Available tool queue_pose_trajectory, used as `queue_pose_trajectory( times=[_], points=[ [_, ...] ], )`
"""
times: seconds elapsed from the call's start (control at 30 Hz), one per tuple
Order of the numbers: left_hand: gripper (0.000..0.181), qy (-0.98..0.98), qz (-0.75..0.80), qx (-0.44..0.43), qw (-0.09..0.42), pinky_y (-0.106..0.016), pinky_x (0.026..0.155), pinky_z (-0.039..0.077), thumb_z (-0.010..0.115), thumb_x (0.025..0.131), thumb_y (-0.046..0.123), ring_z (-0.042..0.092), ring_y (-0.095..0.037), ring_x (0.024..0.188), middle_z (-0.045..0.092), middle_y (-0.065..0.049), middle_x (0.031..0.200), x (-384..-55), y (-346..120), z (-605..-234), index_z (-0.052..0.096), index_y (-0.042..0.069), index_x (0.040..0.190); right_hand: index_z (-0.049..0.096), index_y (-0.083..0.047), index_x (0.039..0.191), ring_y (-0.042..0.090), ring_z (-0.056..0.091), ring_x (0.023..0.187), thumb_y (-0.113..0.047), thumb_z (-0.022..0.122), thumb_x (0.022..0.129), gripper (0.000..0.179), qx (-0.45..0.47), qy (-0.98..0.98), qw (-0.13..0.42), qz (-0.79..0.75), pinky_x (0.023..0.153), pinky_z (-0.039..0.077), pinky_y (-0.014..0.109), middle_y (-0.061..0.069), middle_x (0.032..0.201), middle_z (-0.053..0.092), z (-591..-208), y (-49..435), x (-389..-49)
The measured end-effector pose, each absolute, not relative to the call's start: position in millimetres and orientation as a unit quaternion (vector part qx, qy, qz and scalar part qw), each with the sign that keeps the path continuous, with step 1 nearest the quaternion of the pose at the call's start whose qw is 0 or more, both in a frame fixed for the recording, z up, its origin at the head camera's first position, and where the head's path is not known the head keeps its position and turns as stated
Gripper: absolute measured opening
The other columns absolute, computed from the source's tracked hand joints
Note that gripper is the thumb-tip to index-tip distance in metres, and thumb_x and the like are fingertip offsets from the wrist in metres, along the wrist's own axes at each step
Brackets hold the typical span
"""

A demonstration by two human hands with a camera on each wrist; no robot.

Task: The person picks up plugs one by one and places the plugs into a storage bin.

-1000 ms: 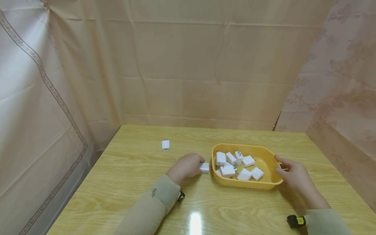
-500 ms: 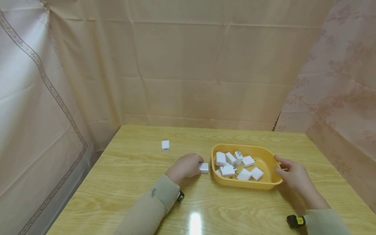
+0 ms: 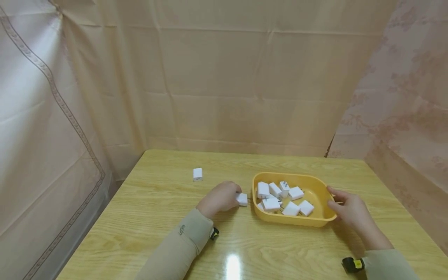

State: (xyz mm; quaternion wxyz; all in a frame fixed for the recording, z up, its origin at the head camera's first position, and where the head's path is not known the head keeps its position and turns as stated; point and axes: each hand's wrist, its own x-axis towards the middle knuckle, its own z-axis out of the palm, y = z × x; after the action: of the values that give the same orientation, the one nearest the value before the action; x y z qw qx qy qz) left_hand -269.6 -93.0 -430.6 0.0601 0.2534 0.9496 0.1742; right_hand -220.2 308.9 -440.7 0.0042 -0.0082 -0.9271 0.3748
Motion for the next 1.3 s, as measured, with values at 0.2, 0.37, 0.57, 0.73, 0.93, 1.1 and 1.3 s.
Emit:
queue_pose_trajectory(
  times=[0.2, 0.37, 0.57, 0.73, 0.93, 1.1, 1.3],
  points=[
    [0.021, 0.947, 0.196, 0.252, 0.046, -0.032, 0.083, 0.054, 0.074, 0.09, 0.008, 0.061, -0.013, 0.088, 0.07, -0.002, 0.103, -268.3, -94.3, -423.6, 0.075, 0.008, 0.111, 0.041, 0.007, 0.15, 0.033, 0.066, 0.093, -0.009, 0.061, 0.097, 0.058, 0.003, -0.924, 0.015, 0.381, 0.059, 0.059, 0.035, 0.038, 0.122, 0.059, -442.6, 307.8, -220.7],
    [0.02, 0.943, 0.213, 0.251, 0.034, -0.031, 0.081, 0.054, 0.073, 0.09, 0.007, 0.061, -0.013, 0.086, 0.07, -0.002, 0.102, -267.2, -94.9, -417.2, 0.075, 0.007, 0.111, 0.042, 0.008, 0.149, 0.03, 0.067, 0.09, -0.009, 0.061, 0.097, 0.059, 0.006, -0.924, 0.015, 0.381, 0.058, 0.059, 0.035, 0.037, 0.119, 0.06, -443.8, 307.0, -220.7],
    [0.022, 0.946, 0.208, 0.247, 0.016, -0.031, 0.081, 0.053, 0.073, 0.09, 0.009, 0.06, -0.013, 0.087, 0.067, -0.001, 0.102, -269.9, -96.9, -411.5, 0.074, 0.008, 0.112, 0.042, 0.007, 0.15, 0.028, 0.067, 0.086, -0.01, 0.061, 0.097, 0.059, 0.007, -0.927, 0.012, 0.376, 0.058, 0.059, 0.035, 0.037, 0.119, 0.06, -442.7, 306.9, -220.6],
    [0.024, 0.949, 0.201, 0.242, 0.013, -0.032, 0.08, 0.053, 0.074, 0.091, 0.011, 0.059, -0.014, 0.088, 0.067, -0.002, 0.104, -272.4, -99.3, -405.5, 0.073, 0.008, 0.115, 0.041, 0.007, 0.15, 0.027, 0.066, 0.084, -0.01, 0.06, 0.097, 0.059, 0.007, -0.929, 0.011, 0.371, 0.057, 0.059, 0.035, 0.037, 0.119, 0.06, -441.4, 307.0, -220.7],
    [0.028, 0.95, 0.197, 0.242, 0.012, -0.033, 0.083, 0.054, 0.076, 0.092, 0.014, 0.062, -0.016, 0.092, 0.068, -0.004, 0.108, -272.7, -100.3, -398.5, 0.072, 0.006, 0.118, 0.04, 0.007, 0.151, 0.028, 0.066, 0.088, -0.01, 0.06, 0.098, 0.059, 0.003, -0.93, 0.005, 0.369, 0.058, 0.059, 0.035, 0.038, 0.121, 0.059, -439.6, 307.2, -219.8],
    [0.023, 0.948, 0.195, 0.252, 0.004, -0.032, 0.079, 0.053, 0.077, 0.091, 0.015, 0.059, -0.014, 0.087, 0.066, -0.001, 0.099, -273.6, -100.2, -395.1, 0.073, 0.008, 0.112, 0.041, 0.006, 0.15, 0.025, 0.066, 0.084, -0.011, 0.059, 0.097, 0.058, 0.009, -0.933, 0.011, 0.361, 0.056, 0.058, 0.035, 0.037, 0.12, 0.061, -438.4, 307.6, -218.4],
    [0.025, 0.946, 0.204, 0.251, -0.001, -0.031, 0.078, 0.053, 0.076, 0.091, 0.016, 0.059, -0.013, 0.086, 0.067, -0.001, 0.102, -274.5, -102.3, -394.8, 0.073, 0.009, 0.114, 0.042, 0.007, 0.15, 0.026, 0.066, 0.084, -0.011, 0.059, 0.098, 0.058, 0.013, -0.933, 0.016, 0.36, 0.055, 0.057, 0.035, 0.037, 0.119, 0.061, -439.6, 308.2, -217.8]
  ],
)
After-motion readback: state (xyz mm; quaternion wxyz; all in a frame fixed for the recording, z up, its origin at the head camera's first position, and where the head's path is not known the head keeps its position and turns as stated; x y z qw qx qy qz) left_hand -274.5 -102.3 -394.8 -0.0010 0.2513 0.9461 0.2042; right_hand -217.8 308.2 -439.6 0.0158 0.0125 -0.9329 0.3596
